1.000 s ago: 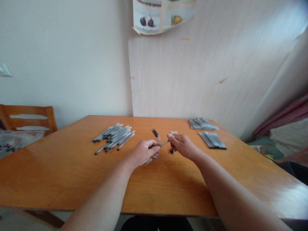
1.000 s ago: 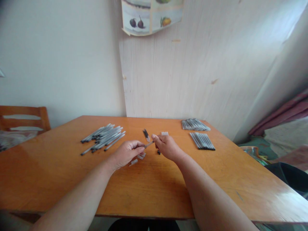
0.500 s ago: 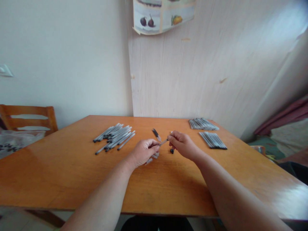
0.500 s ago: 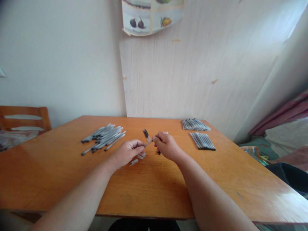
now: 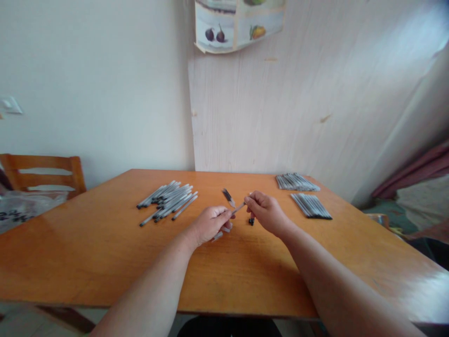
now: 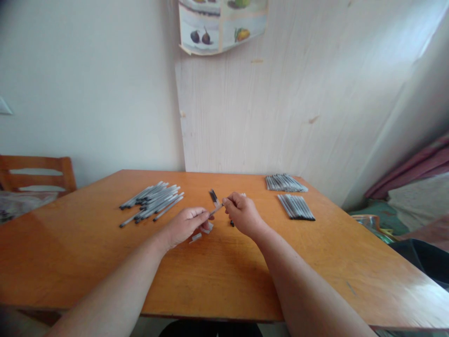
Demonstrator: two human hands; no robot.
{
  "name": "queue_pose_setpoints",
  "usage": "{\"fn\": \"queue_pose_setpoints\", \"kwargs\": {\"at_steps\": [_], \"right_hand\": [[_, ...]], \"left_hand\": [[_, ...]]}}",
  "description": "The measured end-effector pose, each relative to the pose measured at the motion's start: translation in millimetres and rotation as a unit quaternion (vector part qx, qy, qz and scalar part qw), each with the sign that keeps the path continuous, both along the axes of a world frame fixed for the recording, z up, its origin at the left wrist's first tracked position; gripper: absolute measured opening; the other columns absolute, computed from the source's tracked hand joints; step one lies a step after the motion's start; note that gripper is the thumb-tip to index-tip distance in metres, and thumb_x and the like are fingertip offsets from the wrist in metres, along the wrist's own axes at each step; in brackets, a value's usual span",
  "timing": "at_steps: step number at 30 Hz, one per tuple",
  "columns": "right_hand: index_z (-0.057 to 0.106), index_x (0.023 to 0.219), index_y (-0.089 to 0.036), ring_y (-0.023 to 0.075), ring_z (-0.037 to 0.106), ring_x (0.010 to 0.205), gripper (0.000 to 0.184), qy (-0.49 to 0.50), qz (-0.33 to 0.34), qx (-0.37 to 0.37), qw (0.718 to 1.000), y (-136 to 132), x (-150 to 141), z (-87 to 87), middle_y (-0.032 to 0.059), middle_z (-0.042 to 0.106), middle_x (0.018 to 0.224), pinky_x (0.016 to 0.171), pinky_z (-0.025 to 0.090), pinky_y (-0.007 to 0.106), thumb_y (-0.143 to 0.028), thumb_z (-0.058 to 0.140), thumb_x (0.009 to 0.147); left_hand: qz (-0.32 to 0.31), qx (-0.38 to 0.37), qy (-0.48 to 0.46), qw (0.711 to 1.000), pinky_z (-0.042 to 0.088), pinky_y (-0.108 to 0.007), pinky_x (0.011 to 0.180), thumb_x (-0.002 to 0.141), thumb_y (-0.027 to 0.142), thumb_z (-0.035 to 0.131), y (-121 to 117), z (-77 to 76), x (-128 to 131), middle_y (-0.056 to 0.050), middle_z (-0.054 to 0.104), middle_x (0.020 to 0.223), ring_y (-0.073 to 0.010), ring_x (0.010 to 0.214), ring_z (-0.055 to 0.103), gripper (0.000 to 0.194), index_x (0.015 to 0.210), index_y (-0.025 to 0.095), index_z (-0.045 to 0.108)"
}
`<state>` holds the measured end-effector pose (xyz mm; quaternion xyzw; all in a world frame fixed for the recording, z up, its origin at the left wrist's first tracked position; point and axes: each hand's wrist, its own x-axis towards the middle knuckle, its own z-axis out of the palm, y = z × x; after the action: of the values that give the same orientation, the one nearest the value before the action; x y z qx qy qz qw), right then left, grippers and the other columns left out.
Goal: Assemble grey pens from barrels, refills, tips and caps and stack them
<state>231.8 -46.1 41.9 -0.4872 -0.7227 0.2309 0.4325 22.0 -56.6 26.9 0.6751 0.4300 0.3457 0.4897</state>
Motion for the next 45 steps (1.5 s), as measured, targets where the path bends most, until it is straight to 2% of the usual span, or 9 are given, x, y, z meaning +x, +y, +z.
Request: {"fn": "queue_pose_setpoints", "kwargs": {"at_steps": [4,7,14,20,25,31,34,40,45], "right_hand": [[0.054,0.072,-0.02,0.0115,0.049,0.05,0.033,0.034,0.006,-0.026,0.999,0.3,-3.2,-2.7,-0.0008,0.056,0.057,0.049,0.037,0.024,-0.048,0.049,0.09],[0.053,0.071,-0.02,0.011,0.048,0.048,0.033,0.054,0.008,-0.043,0.998,-1.4,-6.5,-1.7,-0.0014,0.054,0.056,0.048,0.036,0.024,-0.047,0.049,0.09],[0.053,0.074,-0.02,0.011,0.051,0.052,0.031,0.089,0.005,-0.048,0.995,-0.8,-6.8,-2.5,0.0001,0.058,0.064,0.049,0.039,0.023,-0.047,0.051,0.089],[0.054,0.075,-0.02,0.0109,0.05,0.05,0.032,0.102,0.004,-0.065,0.993,-0.2,-7.2,-5.5,0.0005,0.059,0.063,0.047,0.038,0.023,-0.048,0.052,0.088],[0.054,0.074,-0.019,0.0098,0.048,0.048,0.034,0.13,0.01,-0.081,0.988,0.2,-8.7,-5.5,-0.0001,0.058,0.062,0.047,0.038,0.022,-0.05,0.053,0.087],[0.054,0.076,-0.018,0.0098,0.052,0.052,0.033,0.167,0.025,-0.083,0.982,0.5,-9.6,-7.3,0.0003,0.06,0.065,0.047,0.039,0.022,-0.049,0.056,0.086],[0.053,0.075,-0.018,0.0093,0.051,0.051,0.033,0.179,0.031,-0.091,0.979,-1.1,-11.1,-7.2,-0.0005,0.058,0.064,0.046,0.038,0.021,-0.05,0.056,0.086],[0.053,0.074,-0.019,0.0084,0.047,0.047,0.034,0.179,0.033,-0.103,0.978,-3.3,-11.8,-5.3,-0.0019,0.056,0.059,0.045,0.037,0.021,-0.051,0.056,0.086],[0.052,0.073,-0.019,0.008,0.046,0.045,0.034,0.18,0.028,-0.109,0.977,-3.8,-13.0,-4.2,-0.002,0.056,0.058,0.044,0.036,0.021,-0.05,0.056,0.086]], "left_hand": [[0.021,0.001,-0.017,1.0,0.047,-0.024,0.058,0.082,0.043,0.064,-1.3,-0.3,2.8,-0.006,0.068,0.077,-0.0157,0.069,0.066,0.028,0.088,0.016,0.06],[0.035,0.009,-0.033,0.999,0.048,-0.025,0.059,0.08,0.04,0.067,-3.3,2.0,3.9,-0.004,0.067,0.075,-0.0147,0.066,0.065,0.027,0.089,0.017,0.056],[0.008,0.003,0.007,1.0,0.045,-0.024,0.057,0.088,0.059,0.049,-3.7,3.8,1.0,-0.007,0.067,0.078,-0.0158,0.07,0.063,0.048,0.096,0.013,0.063],[0.005,0.001,-0.008,1.0,0.047,-0.024,0.06,0.084,0.052,0.06,0.6,-3.4,1.4,-0.006,0.069,0.078,-0.0155,0.07,0.065,0.038,0.092,0.015,0.063],[0.043,0.018,-0.027,0.999,0.05,-0.027,0.059,0.079,0.048,0.066,-1.5,-2.4,3.0,-0.007,0.07,0.077,-0.0167,0.065,0.067,0.034,0.091,0.016,0.062],[0.027,0.01,-0.012,1.0,0.048,-0.025,0.056,0.085,0.059,0.054,-1.9,0.1,0.9,-0.01,0.071,0.079,-0.0189,0.071,0.068,0.047,0.095,0.014,0.067],[0.02,0.001,0.002,1.0,0.046,-0.024,0.054,0.085,0.059,0.053,-1.6,0.5,-0.2,-0.011,0.071,0.081,-0.0203,0.074,0.069,0.05,0.097,0.014,0.068],[0.03,0.003,-0.019,0.999,0.042,-0.021,0.046,0.081,0.05,0.062,-6.2,5.2,2.2,-0.01,0.071,0.077,-0.0174,0.063,0.066,0.037,0.089,0.014,0.067],[0.048,0.017,-0.04,0.998,0.043,-0.022,0.047,0.079,0.04,0.067,-8.3,9.8,3.9,-0.007,0.069,0.066,-0.0162,0.057,0.064,0.024,0.082,0.016,0.067]]}}
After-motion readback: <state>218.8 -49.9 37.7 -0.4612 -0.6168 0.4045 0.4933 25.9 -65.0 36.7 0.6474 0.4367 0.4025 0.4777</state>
